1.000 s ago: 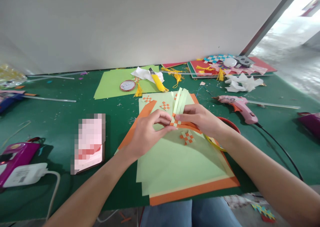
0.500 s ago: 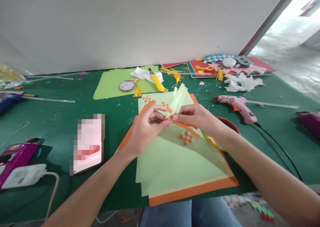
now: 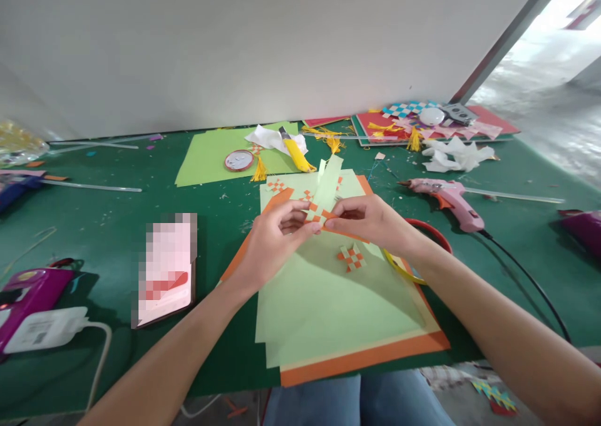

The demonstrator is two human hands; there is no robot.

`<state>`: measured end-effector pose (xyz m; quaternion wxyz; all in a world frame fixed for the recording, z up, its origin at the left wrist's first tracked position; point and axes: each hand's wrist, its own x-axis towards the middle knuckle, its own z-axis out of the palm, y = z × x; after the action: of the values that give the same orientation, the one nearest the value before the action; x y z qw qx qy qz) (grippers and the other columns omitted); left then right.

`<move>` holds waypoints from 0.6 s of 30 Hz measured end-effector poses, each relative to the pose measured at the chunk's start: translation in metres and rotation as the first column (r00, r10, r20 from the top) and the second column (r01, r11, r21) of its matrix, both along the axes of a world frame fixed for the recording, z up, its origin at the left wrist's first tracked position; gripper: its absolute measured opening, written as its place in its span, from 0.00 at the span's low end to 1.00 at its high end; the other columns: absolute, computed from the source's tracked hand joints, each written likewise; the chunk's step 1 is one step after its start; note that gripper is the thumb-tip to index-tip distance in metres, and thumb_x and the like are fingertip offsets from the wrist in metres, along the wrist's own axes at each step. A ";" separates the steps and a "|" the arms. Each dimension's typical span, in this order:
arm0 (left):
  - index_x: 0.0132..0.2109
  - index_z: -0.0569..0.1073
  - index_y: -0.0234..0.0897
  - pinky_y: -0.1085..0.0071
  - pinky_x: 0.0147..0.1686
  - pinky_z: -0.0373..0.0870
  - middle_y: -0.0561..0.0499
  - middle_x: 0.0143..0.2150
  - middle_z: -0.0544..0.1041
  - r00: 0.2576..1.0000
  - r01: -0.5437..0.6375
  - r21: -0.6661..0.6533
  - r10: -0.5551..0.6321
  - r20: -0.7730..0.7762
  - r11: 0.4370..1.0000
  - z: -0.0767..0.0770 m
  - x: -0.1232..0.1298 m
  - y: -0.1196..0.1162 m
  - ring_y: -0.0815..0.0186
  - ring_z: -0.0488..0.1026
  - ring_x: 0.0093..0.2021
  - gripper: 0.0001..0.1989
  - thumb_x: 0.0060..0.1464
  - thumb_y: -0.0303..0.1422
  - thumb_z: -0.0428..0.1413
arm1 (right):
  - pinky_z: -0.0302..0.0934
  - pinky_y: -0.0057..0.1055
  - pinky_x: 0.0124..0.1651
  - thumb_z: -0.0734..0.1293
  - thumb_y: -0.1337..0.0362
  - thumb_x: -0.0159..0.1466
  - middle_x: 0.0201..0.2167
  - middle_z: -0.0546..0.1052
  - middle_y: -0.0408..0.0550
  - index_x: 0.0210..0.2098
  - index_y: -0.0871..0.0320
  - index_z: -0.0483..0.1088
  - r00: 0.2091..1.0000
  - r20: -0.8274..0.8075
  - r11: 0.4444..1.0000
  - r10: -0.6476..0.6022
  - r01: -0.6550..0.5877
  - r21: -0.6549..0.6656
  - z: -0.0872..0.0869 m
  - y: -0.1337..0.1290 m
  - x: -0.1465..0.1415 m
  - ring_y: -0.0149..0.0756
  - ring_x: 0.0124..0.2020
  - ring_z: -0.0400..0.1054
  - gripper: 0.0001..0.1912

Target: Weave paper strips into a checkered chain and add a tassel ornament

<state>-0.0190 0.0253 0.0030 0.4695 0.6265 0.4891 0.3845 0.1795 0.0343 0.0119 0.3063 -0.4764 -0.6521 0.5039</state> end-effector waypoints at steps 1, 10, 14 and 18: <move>0.44 0.74 0.36 0.69 0.41 0.75 0.50 0.36 0.79 1.000 -0.004 0.006 0.004 -0.013 1.000 0.000 0.000 0.000 0.62 0.78 0.38 0.18 0.48 0.38 0.65 | 0.48 0.28 0.28 0.71 0.51 0.56 0.23 0.67 0.40 0.24 0.60 0.71 1.000 0.005 1.000 0.006 -0.006 -0.005 0.001 0.000 0.000 0.27 0.25 0.56 0.17; 0.41 0.74 0.37 0.73 0.38 0.74 0.53 0.33 0.78 0.998 0.055 -0.043 -0.055 -0.013 0.998 -0.003 0.000 0.001 0.65 0.79 0.35 0.15 0.48 0.38 0.65 | 0.43 0.27 0.24 0.70 0.51 0.57 0.19 0.61 0.38 0.24 0.60 0.69 0.992 -0.041 0.993 -0.119 0.119 -0.010 -0.003 0.002 0.004 0.25 0.22 0.50 0.18; 0.38 0.74 0.36 0.75 0.37 0.73 0.54 0.33 0.78 0.998 0.059 -0.033 -0.060 -0.019 0.998 -0.004 0.000 0.001 0.66 0.78 0.35 0.12 0.48 0.37 0.65 | 0.41 0.27 0.23 0.71 0.51 0.57 0.18 0.58 0.37 0.23 0.60 0.69 0.987 -0.060 0.989 -0.147 0.146 -0.007 -0.005 0.000 0.002 0.24 0.21 0.47 0.19; 0.35 0.73 0.36 0.76 0.35 0.72 0.54 0.32 0.76 0.996 0.084 -0.023 -0.085 -0.023 0.996 -0.005 0.000 0.001 0.67 0.77 0.35 0.11 0.49 0.37 0.64 | 0.40 0.26 0.22 0.71 0.52 0.57 0.18 0.57 0.36 0.23 0.60 0.69 0.986 -0.087 0.990 -0.141 0.142 0.000 -0.004 -0.002 0.001 0.23 0.21 0.46 0.18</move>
<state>-0.0192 0.0262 -0.0022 0.4864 0.6459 0.4719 0.3515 0.1802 0.0323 0.0075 0.3709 -0.4981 -0.6043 0.4992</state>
